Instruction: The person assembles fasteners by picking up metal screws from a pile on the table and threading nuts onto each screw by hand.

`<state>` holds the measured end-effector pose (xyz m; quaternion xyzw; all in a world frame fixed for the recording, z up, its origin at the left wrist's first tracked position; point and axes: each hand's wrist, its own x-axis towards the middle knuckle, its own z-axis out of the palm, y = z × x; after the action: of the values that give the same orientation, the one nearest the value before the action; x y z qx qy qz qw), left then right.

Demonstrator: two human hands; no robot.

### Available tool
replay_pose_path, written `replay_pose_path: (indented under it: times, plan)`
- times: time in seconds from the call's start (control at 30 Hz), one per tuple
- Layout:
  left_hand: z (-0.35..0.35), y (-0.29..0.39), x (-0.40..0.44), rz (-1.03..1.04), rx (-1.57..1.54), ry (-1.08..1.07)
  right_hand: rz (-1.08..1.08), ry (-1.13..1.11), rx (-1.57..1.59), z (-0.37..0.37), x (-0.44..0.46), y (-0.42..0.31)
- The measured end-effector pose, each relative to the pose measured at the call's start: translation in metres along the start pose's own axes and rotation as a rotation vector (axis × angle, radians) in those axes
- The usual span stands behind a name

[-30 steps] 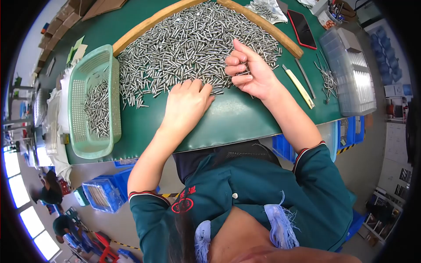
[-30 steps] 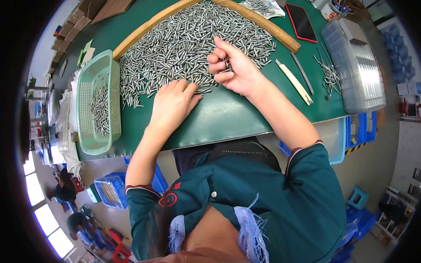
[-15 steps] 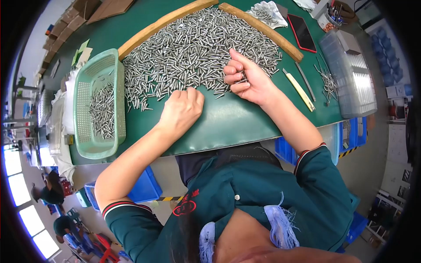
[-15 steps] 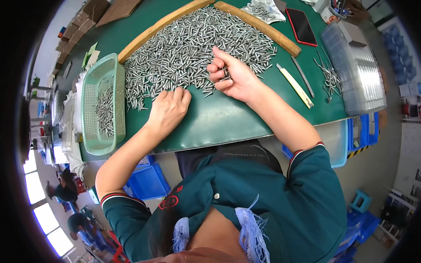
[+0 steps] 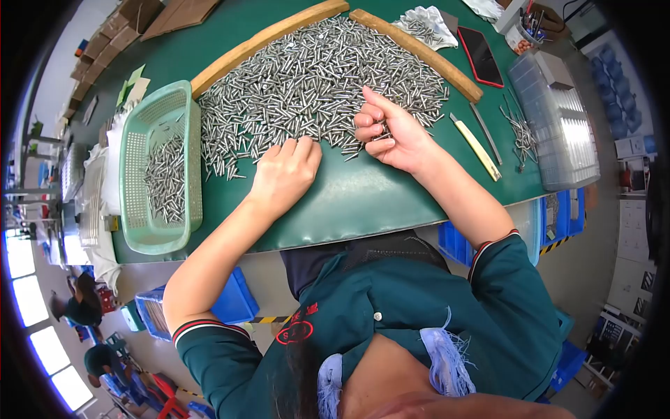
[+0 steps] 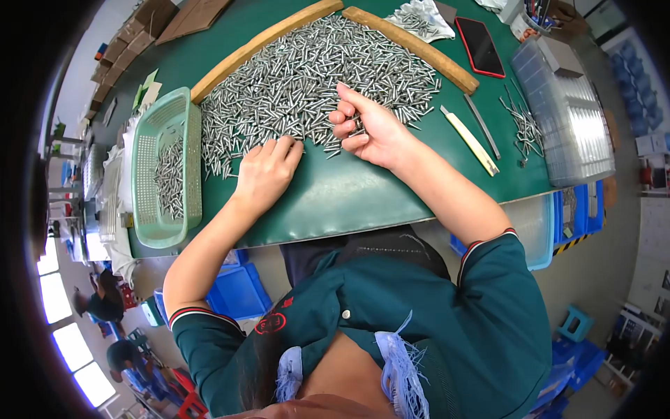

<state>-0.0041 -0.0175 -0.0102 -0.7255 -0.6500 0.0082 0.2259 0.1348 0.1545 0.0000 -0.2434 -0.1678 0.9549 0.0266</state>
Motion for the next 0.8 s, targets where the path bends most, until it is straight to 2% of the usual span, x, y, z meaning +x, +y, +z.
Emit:
replay_pose_path:
  times: [0.13,0.23,0.33,0.43,0.47,0.57,0.8]
  plan:
    - [-0.003,-0.001,-0.001,-0.016,-0.052,-0.037,-0.005,-0.031,-0.010,-0.009,0.004,0.001]
    - [-0.002,-0.003,0.002,-0.148,-0.278,0.069,-0.027,0.002,-0.081,-0.005,0.001,0.004]
    - [-0.014,-0.004,0.017,-0.512,-0.763,0.179,-0.096,-0.001,-0.302,0.000,-0.003,0.007]
    - [-0.014,0.001,0.027,-0.699,-1.241,0.246,-0.238,0.024,-0.691,0.009,-0.007,0.014]
    - [-0.013,0.004,0.028,-0.729,-1.323,0.253,-0.295,0.101,-0.785,0.011,-0.006,0.018]
    - [-0.002,0.016,0.026,-0.759,-1.343,0.328,-0.321,0.122,-0.905,0.012,-0.008,0.019]
    - [-0.004,0.023,0.024,-0.815,-1.574,0.349,-0.290,0.104,-0.922,0.015,-0.009,0.019]
